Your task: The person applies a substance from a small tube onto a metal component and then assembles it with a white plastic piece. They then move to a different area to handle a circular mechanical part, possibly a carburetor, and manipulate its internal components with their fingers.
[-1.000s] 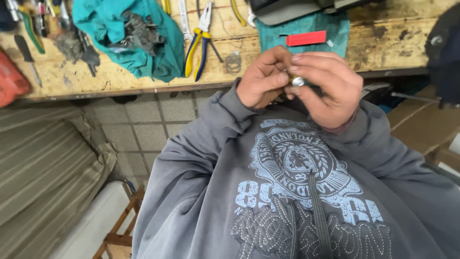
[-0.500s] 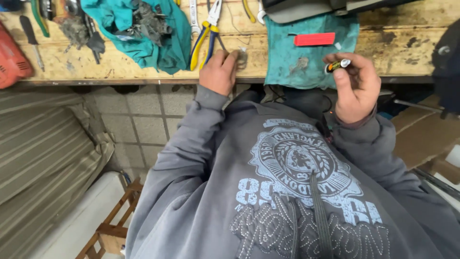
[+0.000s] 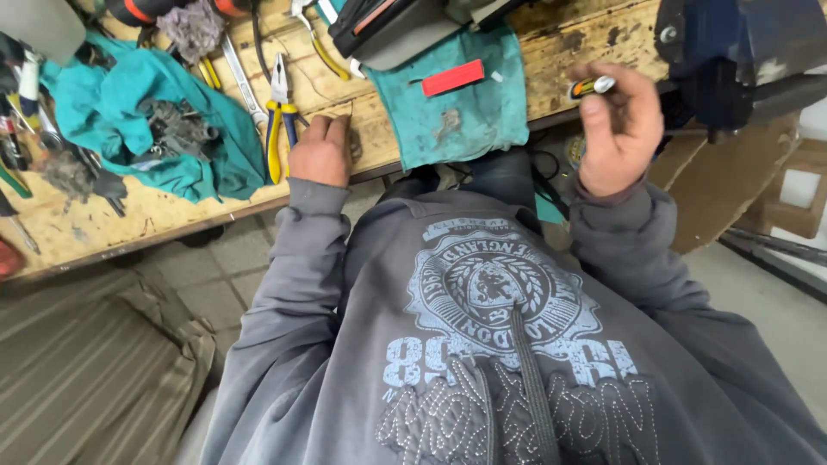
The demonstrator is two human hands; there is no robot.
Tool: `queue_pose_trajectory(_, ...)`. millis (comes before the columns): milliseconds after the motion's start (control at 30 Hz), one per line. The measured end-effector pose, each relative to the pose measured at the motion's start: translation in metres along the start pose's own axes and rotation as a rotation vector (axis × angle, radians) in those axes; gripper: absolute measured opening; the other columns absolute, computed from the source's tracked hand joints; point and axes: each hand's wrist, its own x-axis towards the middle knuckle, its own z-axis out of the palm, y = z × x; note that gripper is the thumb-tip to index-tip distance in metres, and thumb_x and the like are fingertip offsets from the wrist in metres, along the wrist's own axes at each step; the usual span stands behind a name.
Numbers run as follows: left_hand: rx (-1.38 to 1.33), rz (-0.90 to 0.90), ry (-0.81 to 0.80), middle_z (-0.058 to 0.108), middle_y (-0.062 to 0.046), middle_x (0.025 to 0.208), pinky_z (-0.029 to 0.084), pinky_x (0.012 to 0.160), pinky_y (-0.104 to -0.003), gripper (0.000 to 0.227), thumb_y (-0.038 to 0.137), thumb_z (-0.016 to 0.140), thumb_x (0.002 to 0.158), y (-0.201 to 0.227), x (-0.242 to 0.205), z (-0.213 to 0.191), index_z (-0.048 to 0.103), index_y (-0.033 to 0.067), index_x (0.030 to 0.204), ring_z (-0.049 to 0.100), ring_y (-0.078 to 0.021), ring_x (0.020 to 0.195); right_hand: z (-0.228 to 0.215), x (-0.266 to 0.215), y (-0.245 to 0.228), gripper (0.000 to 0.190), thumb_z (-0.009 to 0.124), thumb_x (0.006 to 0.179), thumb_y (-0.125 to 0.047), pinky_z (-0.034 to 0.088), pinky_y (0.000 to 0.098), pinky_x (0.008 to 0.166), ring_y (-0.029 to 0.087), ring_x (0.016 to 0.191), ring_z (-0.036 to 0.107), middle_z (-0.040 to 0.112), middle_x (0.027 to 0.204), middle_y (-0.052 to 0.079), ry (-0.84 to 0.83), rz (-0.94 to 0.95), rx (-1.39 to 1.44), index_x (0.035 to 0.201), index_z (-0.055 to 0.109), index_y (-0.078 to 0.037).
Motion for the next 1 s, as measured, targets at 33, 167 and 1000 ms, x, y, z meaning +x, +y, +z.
queue_pose_trajectory(33, 0.002, 0.009, -0.003, 0.066, -0.011, 0.103, 0.054, 0.073, -0.043, 0.03, 0.007, 0.068, 0.089, -0.002, 0.001, 0.0, 0.073, 0.0083, 0.118, 0.066, -0.0321, 0.088, 0.002, -0.001, -0.002, 0.029, 0.064, 0.117, -0.012, 0.053, 0.0315, 0.111, 0.022, 0.124, 0.067, 0.068, 0.131, 0.015, 0.01, -0.001, 0.002, 0.141, 0.054, 0.002)
queue_pose_trajectory(167, 0.032, -0.055, -0.07, 0.066, -0.014, 0.095, 0.054, 0.072, -0.047, 0.016, 0.013, 0.07, 0.092, -0.003, 0.003, -0.002, 0.074, 0.0097, 0.108, 0.066, -0.0354, 0.088, 0.012, -0.001, -0.013, 0.027, 0.067, 0.113, -0.009, 0.054, 0.0326, 0.108, 0.023, 0.124, 0.067, 0.064, 0.133, 0.016, -0.025, -0.052, -0.021, 0.137, 0.057, 0.002)
queue_pose_trajectory(1000, -2.177, -0.393, -0.467, 0.067, -0.012, 0.104, 0.054, 0.078, -0.031, 0.021, 0.001, 0.063, 0.107, 0.156, 0.091, -0.055, 0.064, -0.0025, 0.127, 0.064, -0.0167, 0.09, 0.026, 0.002, -0.069, 0.025, 0.067, 0.108, -0.011, 0.055, 0.0393, 0.105, 0.031, 0.117, 0.068, 0.067, 0.125, 0.018, -0.173, -0.231, -0.214, 0.128, 0.06, 0.003)
